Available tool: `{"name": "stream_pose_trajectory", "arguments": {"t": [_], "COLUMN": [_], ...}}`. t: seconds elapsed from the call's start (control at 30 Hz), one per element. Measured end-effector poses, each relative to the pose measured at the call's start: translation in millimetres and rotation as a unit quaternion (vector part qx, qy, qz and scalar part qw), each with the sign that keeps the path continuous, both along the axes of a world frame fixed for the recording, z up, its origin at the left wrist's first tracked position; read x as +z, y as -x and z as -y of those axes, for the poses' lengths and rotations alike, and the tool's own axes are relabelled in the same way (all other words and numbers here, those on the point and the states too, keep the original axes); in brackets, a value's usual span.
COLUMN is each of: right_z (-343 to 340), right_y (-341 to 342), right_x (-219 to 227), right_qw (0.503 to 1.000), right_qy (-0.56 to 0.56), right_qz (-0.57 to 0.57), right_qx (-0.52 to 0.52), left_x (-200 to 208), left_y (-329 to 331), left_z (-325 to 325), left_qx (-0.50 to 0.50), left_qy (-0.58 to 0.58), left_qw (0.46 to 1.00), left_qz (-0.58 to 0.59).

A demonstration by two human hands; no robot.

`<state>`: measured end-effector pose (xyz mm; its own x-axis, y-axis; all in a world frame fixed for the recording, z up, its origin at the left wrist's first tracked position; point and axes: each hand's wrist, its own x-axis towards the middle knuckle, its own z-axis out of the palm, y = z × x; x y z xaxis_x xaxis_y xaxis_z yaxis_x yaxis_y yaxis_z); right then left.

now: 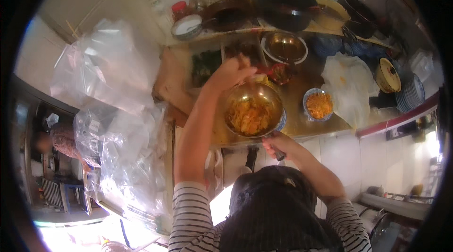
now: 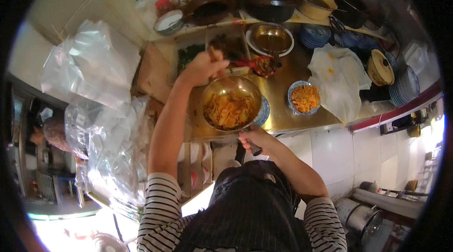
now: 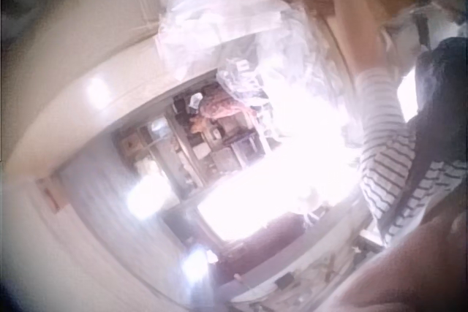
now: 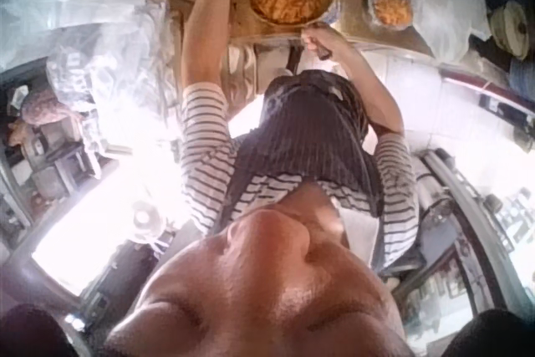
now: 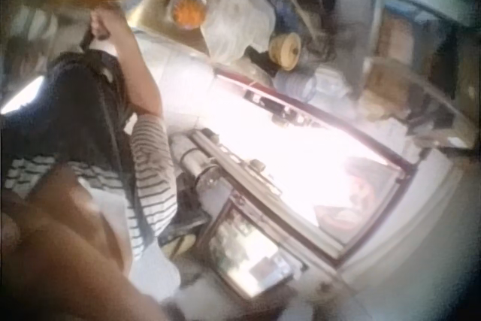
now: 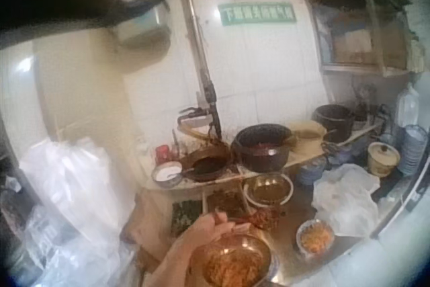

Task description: The person prepares a noodle dish by adding shredded vegetables and a red sauce to a metal bowl. They mix the ingredients thoroughly with chopsticks and then transfer the mixture into two separate serving bowls.

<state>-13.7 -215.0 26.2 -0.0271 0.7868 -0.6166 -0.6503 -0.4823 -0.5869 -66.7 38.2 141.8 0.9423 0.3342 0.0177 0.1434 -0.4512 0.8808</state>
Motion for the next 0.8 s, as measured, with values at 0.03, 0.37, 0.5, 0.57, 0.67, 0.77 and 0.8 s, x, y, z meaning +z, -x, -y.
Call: {"name": "stream_pose_trajectory", "arguments": {"t": [0.03,0.37,0.5,0.57,0.67,0.77,0.8], "right_z": [1,0,14,10,2,12,9], "right_y": [8,20,-9,0,18,-6,-7], "right_x": [1,14,-1,-11,13,1,-5], "right_qw": [1.0,0.998,0.999,1.0,1.0,1.0,1.0], "right_qy": [-0.002,0.006,0.024,0.016,0.012,0.015,0.018], "right_qz": [0.002,0.015,0.024,-0.001,0.019,0.013,-0.009], "right_qx": [0.023,0.053,-0.007,-0.003,0.019,-0.019,-0.023], "left_x": [-12,-38,-23,-19,-48,-45,-35], "left_y": [-12,-27,-2,-1,-13,9,10], "left_z": [7,-5,-22,-20,-13,-29,-34], "left_qx": [-0.017,0.092,-0.003,0.089,0.094,0.027,0.062], "left_qy": [-0.028,-0.048,-0.015,0.004,-0.043,-0.006,0.027], "left_qw": [0.999,0.994,0.994,0.995,0.993,0.995,0.991], "left_qz": [0.005,0.035,-0.111,-0.038,0.059,-0.099,-0.114]}}
